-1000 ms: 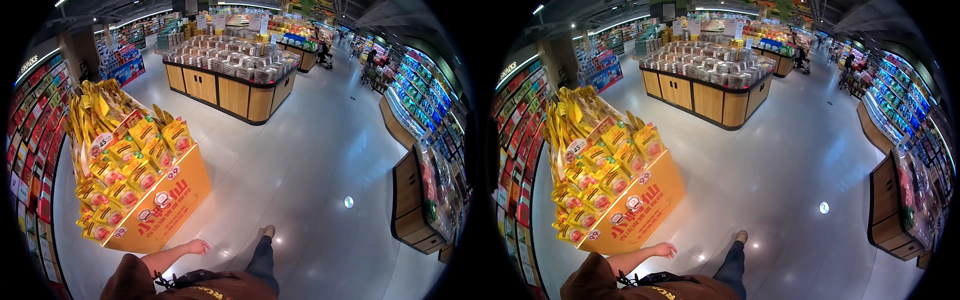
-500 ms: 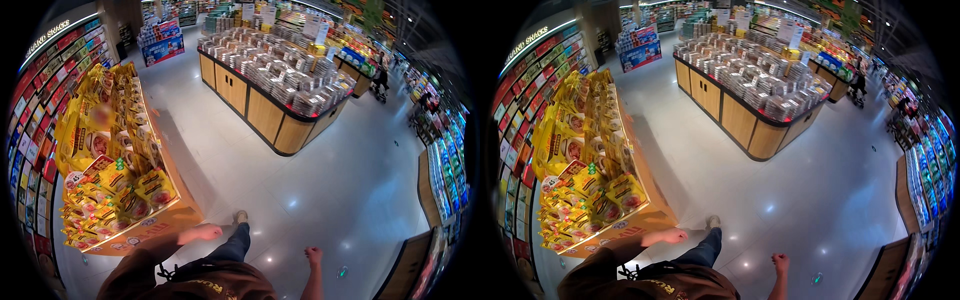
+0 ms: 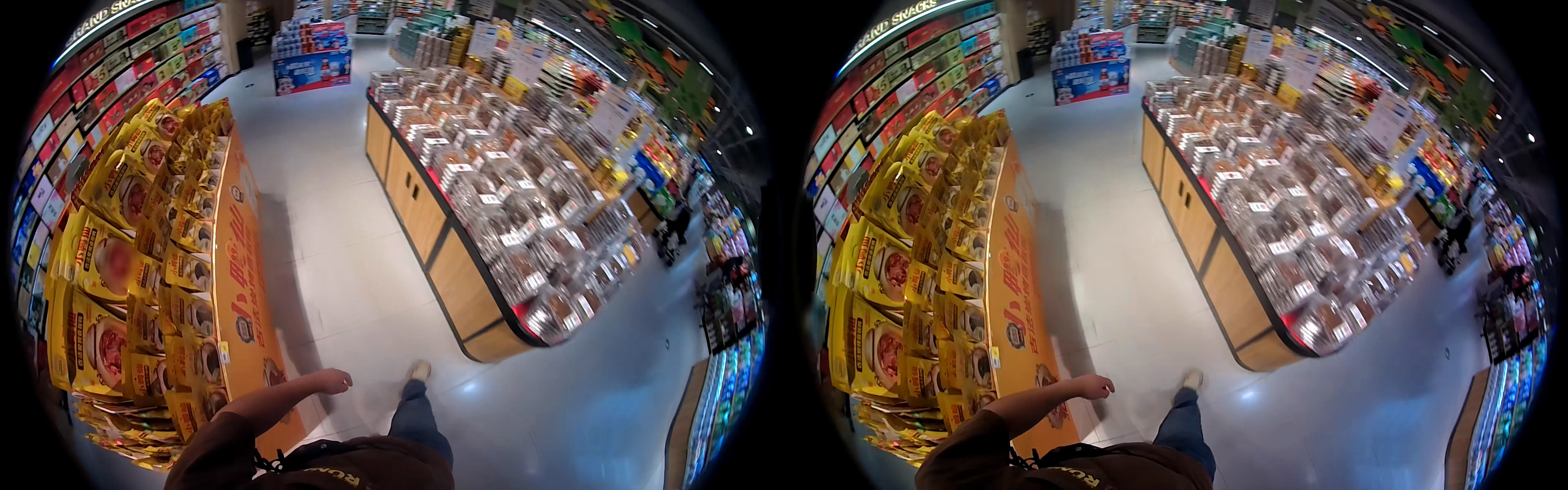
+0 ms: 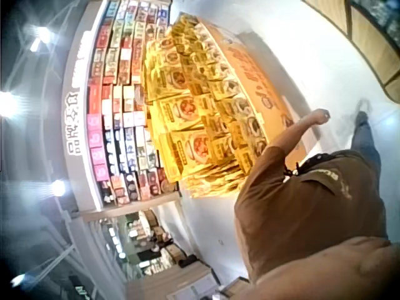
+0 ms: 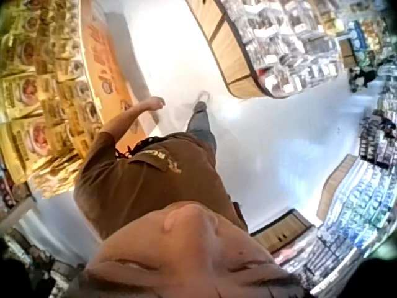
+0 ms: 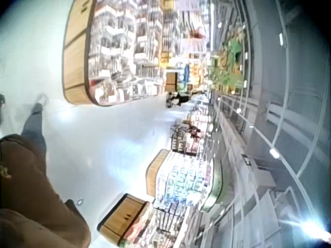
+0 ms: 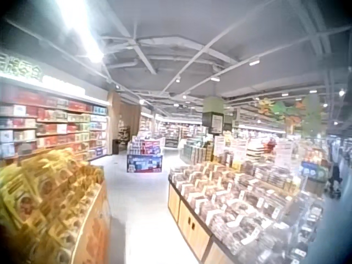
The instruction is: The person picks up bags of candy from cardboard boxes on the floor and places the individual candy packets into plastic bins on a display shelf.
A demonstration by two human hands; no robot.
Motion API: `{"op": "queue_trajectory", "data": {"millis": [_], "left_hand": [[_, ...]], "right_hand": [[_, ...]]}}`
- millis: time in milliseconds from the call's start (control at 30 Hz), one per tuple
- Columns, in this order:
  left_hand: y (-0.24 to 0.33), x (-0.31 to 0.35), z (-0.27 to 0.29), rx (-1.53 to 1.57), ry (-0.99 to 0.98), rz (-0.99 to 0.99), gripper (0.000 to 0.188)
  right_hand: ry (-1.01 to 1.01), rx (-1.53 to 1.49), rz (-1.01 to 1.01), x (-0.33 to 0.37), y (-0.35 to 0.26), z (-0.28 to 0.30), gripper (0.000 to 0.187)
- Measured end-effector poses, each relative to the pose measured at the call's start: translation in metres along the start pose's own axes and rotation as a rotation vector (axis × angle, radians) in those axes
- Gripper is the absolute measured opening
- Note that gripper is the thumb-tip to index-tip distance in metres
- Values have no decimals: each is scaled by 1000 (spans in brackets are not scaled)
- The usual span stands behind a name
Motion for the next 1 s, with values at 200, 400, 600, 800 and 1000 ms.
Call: {"op": "queue_trajectory", "data": {"millis": [200,400,600,800,1000], "left_hand": [[-116,-104,95,-112,-33,359,35],[-144,-142,212,305,43,566,33],[-244,-235,288,630,199,740,33],[-396,-371,445,253,129,549,27],[-507,-493,762,444,236,662,32]], "right_hand": [[-140,253,68,-175,-268,18,28],[-261,111,315,-342,-679,38,19],[-193,243,615,-352,-1106,-89,8],[-178,286,582,-381,-1286,-211,23],[-22,266,363,-402,-1389,-261,23]]}}
Point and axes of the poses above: each hand's wrist, its own x-axis away from the middle knuckle, its own z-axis out of the back of the hand, y = z × x, the point moved 3 cm from there along -x, towards the middle knuckle, and after that the axes turned 9 degrees about y, right-handed, at the moved point
